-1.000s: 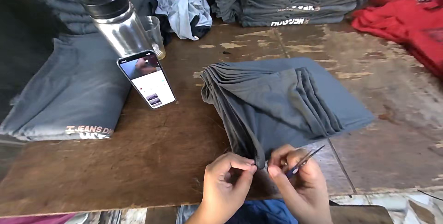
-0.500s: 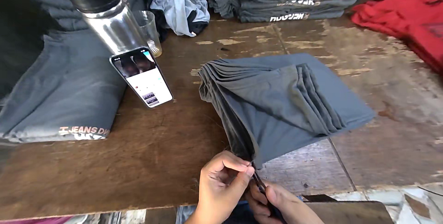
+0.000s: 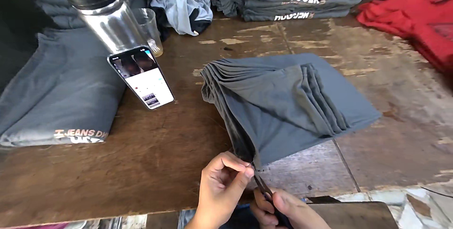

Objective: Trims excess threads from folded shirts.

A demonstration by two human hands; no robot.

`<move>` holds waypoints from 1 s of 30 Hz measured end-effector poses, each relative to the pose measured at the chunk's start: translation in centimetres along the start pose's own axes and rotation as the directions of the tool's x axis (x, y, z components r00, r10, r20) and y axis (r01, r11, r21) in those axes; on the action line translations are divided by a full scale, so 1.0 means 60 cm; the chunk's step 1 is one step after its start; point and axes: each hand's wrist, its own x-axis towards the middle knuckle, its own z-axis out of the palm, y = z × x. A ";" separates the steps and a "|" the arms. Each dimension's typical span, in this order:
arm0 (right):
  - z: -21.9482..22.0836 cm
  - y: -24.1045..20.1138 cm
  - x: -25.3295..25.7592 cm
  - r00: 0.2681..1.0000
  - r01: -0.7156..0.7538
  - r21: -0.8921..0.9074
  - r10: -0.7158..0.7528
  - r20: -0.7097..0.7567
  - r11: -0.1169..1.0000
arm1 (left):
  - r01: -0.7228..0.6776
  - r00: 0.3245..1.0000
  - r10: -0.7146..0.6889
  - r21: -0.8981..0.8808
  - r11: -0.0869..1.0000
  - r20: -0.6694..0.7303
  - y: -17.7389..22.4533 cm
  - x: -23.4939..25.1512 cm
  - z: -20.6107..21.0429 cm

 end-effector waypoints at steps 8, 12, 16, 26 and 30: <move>0.015 0.000 0.032 0.988 0.097 -0.120 -0.110 -0.107 0.988 | -0.026 1.000 0.026 0.008 1.000 0.008 -0.005 -0.002 0.003; 0.023 0.007 0.036 0.923 0.234 -0.419 -0.336 -0.188 0.877 | -0.041 0.997 0.041 -0.004 0.999 0.065 -0.001 0.003 -0.006; 0.008 -0.006 0.037 0.699 0.153 -0.924 -0.699 -0.150 0.352 | 0.001 0.795 -0.139 0.228 0.974 0.591 0.062 0.013 -0.057; 0.003 -0.041 0.090 0.452 0.348 -0.867 -0.874 -0.179 0.357 | -0.256 0.958 0.221 0.201 0.945 0.184 0.011 0.019 -0.012; 0.009 -0.042 0.077 0.469 0.571 -0.529 -0.778 -0.418 0.628 | -0.243 0.963 0.118 0.582 0.776 0.244 -0.011 0.018 0.007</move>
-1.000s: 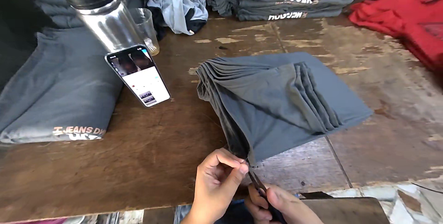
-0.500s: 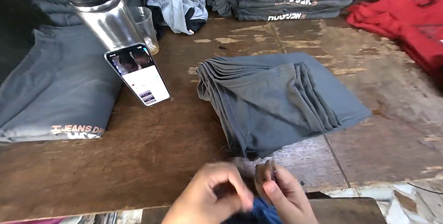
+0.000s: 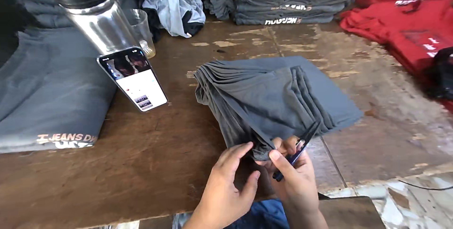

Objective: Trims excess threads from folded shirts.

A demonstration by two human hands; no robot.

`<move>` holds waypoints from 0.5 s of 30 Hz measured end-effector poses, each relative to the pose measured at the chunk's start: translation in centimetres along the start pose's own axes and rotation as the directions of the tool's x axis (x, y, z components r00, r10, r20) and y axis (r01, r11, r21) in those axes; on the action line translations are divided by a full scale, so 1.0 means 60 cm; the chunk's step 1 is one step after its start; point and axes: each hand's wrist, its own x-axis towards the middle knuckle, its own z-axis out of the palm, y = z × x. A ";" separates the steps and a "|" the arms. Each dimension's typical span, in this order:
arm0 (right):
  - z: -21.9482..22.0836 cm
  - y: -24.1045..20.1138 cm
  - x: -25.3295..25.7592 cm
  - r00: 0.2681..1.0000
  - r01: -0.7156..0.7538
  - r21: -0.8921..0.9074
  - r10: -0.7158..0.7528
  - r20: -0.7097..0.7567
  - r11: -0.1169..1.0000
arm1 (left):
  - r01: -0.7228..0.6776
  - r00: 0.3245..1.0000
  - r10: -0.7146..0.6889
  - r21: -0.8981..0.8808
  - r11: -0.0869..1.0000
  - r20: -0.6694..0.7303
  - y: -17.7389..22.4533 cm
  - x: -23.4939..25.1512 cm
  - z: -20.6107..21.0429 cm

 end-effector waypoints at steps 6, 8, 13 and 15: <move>-0.001 0.007 -0.007 1.000 -0.001 0.005 0.001 0.005 1.000 | 0.010 0.998 -0.004 0.101 0.995 -0.061 0.008 0.007 -0.002; -0.003 0.008 -0.005 0.999 0.033 -0.037 -0.031 0.038 0.999 | -0.007 0.995 0.014 0.067 0.998 -0.103 0.007 0.009 -0.003; -0.010 0.011 -0.006 0.984 0.127 -0.176 -0.102 0.148 0.976 | -0.071 0.987 0.064 -0.042 0.997 -0.147 0.007 0.012 0.005; -0.010 0.011 -0.008 0.977 0.163 -0.226 -0.126 0.172 0.960 | -0.045 0.988 0.028 -0.111 0.993 -0.150 0.010 0.014 0.004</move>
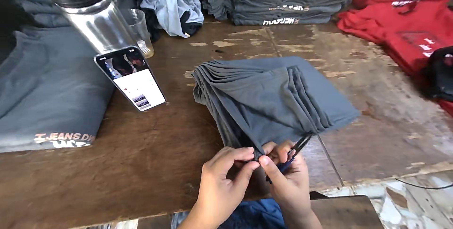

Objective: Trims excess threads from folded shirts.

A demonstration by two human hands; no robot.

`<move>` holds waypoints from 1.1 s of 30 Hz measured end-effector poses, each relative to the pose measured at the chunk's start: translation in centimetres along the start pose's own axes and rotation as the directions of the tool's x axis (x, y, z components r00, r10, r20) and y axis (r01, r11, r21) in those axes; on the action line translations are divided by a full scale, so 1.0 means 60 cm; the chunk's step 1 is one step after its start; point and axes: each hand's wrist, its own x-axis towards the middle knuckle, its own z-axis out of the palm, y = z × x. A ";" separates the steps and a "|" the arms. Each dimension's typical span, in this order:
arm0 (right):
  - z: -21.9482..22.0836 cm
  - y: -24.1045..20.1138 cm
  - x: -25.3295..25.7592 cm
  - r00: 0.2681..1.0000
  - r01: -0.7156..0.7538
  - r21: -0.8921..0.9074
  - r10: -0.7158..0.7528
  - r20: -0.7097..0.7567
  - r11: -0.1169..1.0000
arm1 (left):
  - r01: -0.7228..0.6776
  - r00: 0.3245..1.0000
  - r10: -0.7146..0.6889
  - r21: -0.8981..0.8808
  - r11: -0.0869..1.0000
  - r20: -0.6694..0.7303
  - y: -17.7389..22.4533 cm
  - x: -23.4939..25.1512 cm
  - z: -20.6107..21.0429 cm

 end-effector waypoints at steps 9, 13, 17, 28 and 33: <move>-0.030 -0.029 -0.039 0.941 0.012 -0.353 0.108 0.320 0.936 | 0.225 0.974 -0.225 -0.185 0.957 0.023 0.020 -0.011 -0.020; -0.039 -0.028 -0.076 0.711 -0.494 -0.007 0.408 0.573 0.870 | 0.271 0.963 -0.266 -0.154 0.950 0.053 0.025 -0.015 -0.023; -0.028 -0.021 -0.075 0.577 -0.754 0.170 0.516 0.633 0.635 | 0.228 0.973 -0.226 -0.033 0.973 0.052 0.023 -0.019 -0.021; -0.017 -0.013 -0.055 0.534 -0.836 0.328 0.512 0.673 0.441 | -0.046 0.976 -0.044 0.399 0.916 0.213 0.028 0.004 -0.056; -0.017 -0.009 -0.045 0.500 -0.850 0.256 0.550 0.669 0.461 | -0.041 0.965 -0.058 0.366 0.930 0.257 0.023 0.009 -0.062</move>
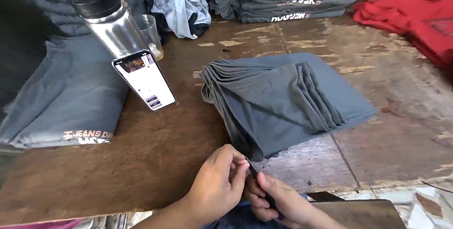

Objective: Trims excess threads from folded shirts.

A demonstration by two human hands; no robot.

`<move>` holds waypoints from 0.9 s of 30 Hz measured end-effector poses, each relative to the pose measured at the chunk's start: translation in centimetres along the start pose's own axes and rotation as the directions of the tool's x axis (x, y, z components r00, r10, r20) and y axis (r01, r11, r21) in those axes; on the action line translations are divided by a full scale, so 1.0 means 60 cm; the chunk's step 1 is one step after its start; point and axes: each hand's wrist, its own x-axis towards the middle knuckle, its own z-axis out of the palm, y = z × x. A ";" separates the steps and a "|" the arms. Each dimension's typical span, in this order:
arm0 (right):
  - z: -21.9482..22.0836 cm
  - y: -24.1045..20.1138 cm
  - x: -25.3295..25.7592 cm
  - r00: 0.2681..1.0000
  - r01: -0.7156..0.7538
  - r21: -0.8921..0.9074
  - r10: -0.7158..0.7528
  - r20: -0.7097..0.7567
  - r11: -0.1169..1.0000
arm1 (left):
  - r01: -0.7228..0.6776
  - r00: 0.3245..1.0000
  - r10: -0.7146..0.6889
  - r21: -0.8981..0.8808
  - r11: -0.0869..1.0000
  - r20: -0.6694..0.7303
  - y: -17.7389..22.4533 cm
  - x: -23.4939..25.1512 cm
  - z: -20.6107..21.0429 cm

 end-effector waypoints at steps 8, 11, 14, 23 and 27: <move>-0.030 -0.080 -0.029 0.868 0.211 -0.903 -0.497 -0.003 0.374 | 0.003 0.884 -0.016 0.028 1.000 0.468 -0.017 -0.011 -0.022; -0.040 -0.099 -0.025 0.783 0.063 -0.982 -0.601 0.160 -0.179 | -0.047 0.938 0.032 0.035 0.998 0.346 -0.035 -0.037 -0.001; -0.037 -0.101 -0.003 0.762 0.062 -0.894 -0.558 0.329 -0.443 | -0.173 0.963 0.167 0.009 0.985 0.209 -0.042 -0.033 0.003; -0.040 -0.106 0.027 0.781 0.325 -0.829 -0.624 -0.037 0.455 | -0.107 0.982 0.028 -0.426 0.898 -0.189 -0.038 -0.001 0.071; -0.031 -0.100 0.016 0.776 0.367 -0.688 -0.614 -0.144 0.626 | -0.118 0.949 -0.018 -0.410 0.904 -0.314 -0.019 -0.008 0.093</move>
